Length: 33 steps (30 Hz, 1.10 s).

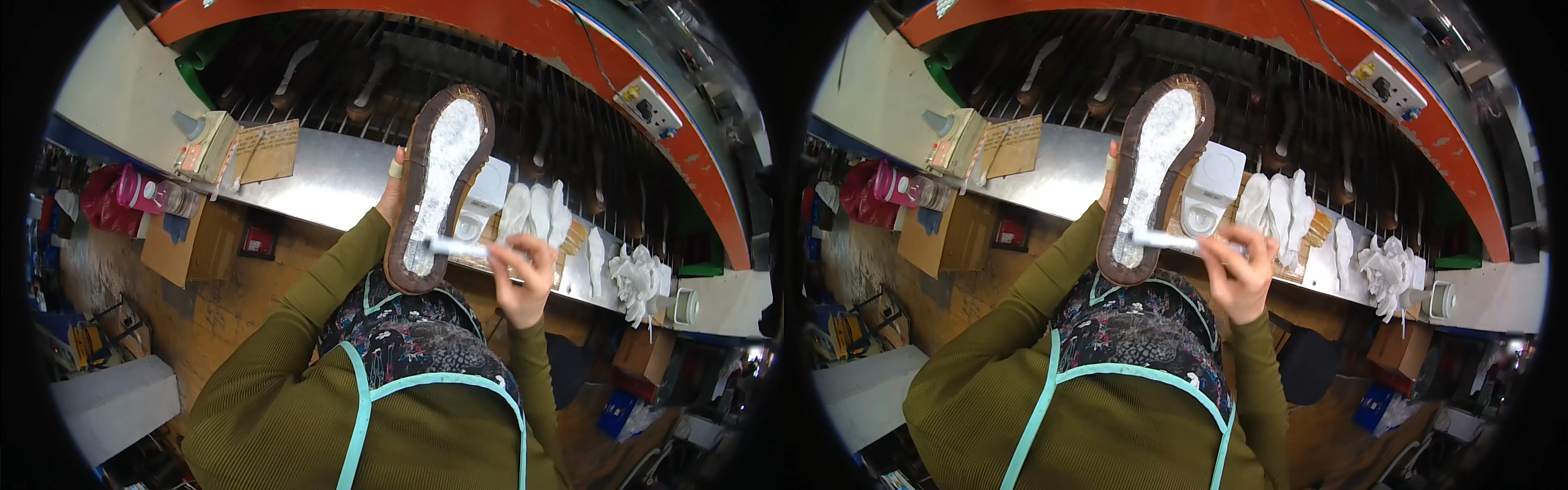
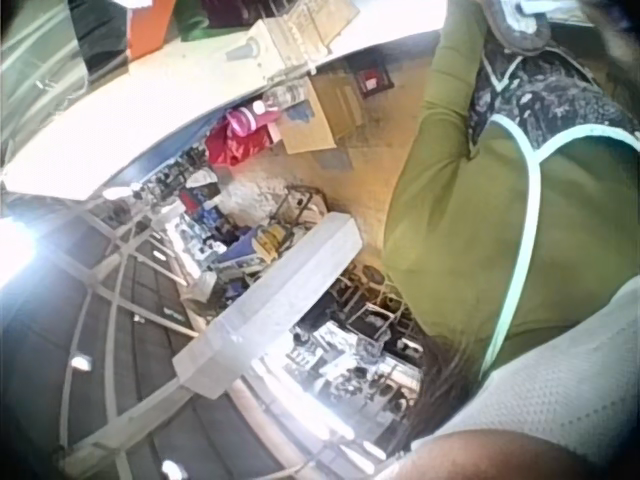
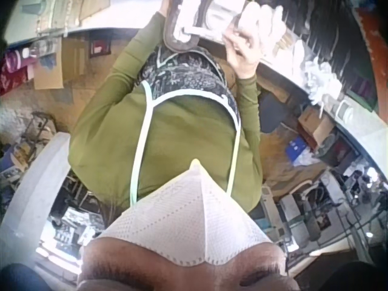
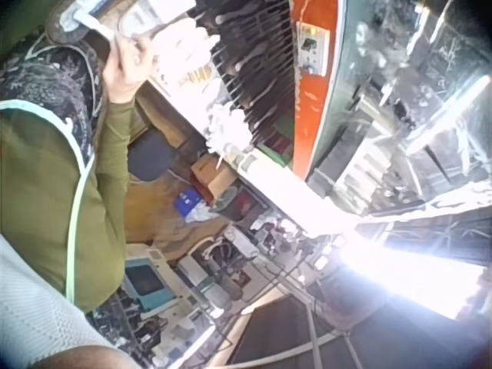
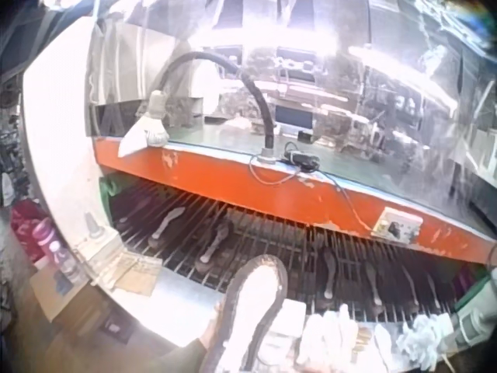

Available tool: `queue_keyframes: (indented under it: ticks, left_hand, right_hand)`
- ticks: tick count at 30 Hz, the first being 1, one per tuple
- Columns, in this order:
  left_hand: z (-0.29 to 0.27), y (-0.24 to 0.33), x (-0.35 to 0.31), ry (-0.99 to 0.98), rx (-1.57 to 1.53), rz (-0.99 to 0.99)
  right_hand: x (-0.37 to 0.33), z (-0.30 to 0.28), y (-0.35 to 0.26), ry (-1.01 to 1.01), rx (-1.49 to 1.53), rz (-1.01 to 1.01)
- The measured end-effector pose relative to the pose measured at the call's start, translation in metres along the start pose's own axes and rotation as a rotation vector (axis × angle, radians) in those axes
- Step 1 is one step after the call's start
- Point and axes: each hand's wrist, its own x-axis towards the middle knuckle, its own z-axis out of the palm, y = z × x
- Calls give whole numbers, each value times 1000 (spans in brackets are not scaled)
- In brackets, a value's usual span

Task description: The person applies white glue to the sole of a brown shoe using a small brush, repeatedly dipping the brush into a container and spreading the adhesive along the sole's edge and surface.

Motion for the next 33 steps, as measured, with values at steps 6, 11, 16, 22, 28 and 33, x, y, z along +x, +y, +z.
queue_keyframes:
  ticks: [6,11,16,22,28,33]
  left_hand:
    - [-2,-5,21,-41,-20,53]
    - [-8,-3,21,-91,-92,12]
    - [0,0,16,-50,0,21]
    - [-1,-8,16,-22,232,-21]
    - [-6,-4,7,-79,221,-108]
    - [-11,4,9,-54,215,-89]
  right_hand:
    - [43,2,7,78,-186,14]
    - [8,-13,-10,-24,-191,-3]
    - [0,-17,-24,-123,43,136]
    - [33,4,2,98,-50,211]
    - [83,9,29,202,-85,246]
    - [97,20,50,225,-87,332]
